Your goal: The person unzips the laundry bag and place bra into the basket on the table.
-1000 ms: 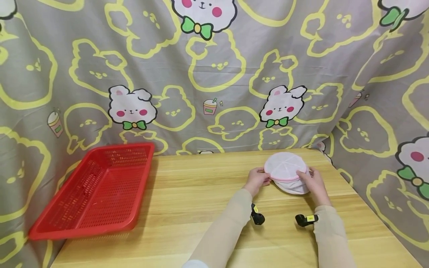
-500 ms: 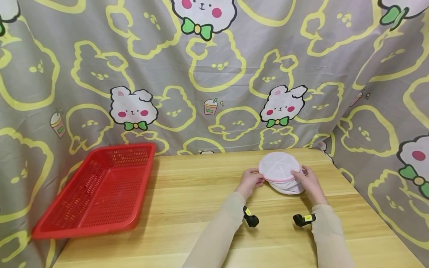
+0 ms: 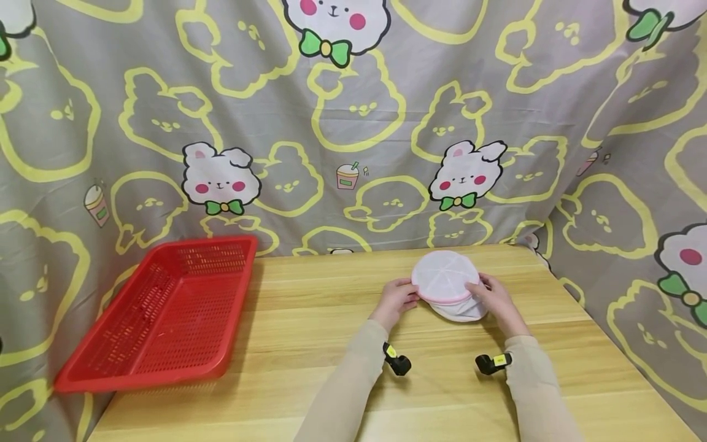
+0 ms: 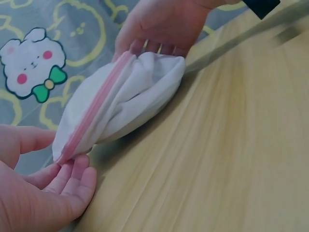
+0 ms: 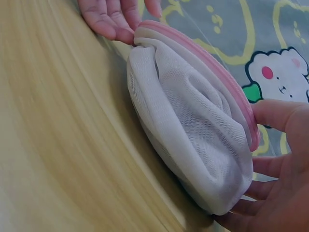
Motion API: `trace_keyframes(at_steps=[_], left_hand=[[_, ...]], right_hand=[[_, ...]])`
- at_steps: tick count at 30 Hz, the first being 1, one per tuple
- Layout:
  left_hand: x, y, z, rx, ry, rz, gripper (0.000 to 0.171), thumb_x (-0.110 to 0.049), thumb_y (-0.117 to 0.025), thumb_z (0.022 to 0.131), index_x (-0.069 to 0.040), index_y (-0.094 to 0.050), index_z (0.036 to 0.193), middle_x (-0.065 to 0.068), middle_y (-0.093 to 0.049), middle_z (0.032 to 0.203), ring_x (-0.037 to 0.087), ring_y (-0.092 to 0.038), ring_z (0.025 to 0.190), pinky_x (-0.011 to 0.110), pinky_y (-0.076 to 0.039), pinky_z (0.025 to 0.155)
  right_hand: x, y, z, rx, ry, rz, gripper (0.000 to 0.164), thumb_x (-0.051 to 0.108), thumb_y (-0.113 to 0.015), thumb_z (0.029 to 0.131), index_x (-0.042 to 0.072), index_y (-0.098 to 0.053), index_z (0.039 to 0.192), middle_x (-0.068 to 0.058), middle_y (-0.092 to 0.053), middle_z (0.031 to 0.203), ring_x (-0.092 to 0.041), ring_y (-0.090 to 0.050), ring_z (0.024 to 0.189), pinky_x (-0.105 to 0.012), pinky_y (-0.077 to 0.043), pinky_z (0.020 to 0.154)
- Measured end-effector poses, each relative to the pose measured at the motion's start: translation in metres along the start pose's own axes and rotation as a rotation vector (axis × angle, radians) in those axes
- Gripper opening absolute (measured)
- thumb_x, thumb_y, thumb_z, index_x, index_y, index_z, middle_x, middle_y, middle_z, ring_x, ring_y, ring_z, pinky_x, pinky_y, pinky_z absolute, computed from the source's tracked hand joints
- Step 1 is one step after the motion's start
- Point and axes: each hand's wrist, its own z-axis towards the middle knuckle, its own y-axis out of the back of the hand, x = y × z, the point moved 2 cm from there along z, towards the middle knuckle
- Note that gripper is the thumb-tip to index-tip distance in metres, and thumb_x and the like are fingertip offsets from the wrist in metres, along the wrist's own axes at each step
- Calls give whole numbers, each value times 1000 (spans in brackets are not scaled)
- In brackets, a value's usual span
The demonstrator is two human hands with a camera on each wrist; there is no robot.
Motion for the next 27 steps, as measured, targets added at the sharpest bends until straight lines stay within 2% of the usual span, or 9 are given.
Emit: trace_keyframes(at_steps=[8, 15, 27], left_hand=[[-6, 23, -3, -2, -8, 10, 42, -4, -63, 88, 4, -56, 128, 3, -63, 85, 11, -61, 75, 32, -57, 81], [-11, 48, -4, 15, 12, 39, 45, -7, -62, 90, 2, -52, 133, 4, -62, 91, 12, -62, 77, 30, -56, 79], [-21, 83, -15, 44, -8, 92, 45, -6, -61, 91, 4, -51, 134, 2, -62, 86, 10, -60, 73, 25, -55, 73]], right_hand=[[7, -18, 3, 31, 52, 6, 80, 39, -55, 98, -4, -16, 153, -29, -18, 158, -43, -20, 146, -53, -19, 120], [11, -32, 6, 69, 73, 10, 81, 42, -57, 97, 0, -19, 153, -27, -20, 158, -41, -21, 146, -53, -20, 120], [21, -58, 4, 125, 122, 50, 74, 36, -60, 96, 1, -26, 152, -25, -24, 158, -39, -23, 146, -51, -20, 120]])
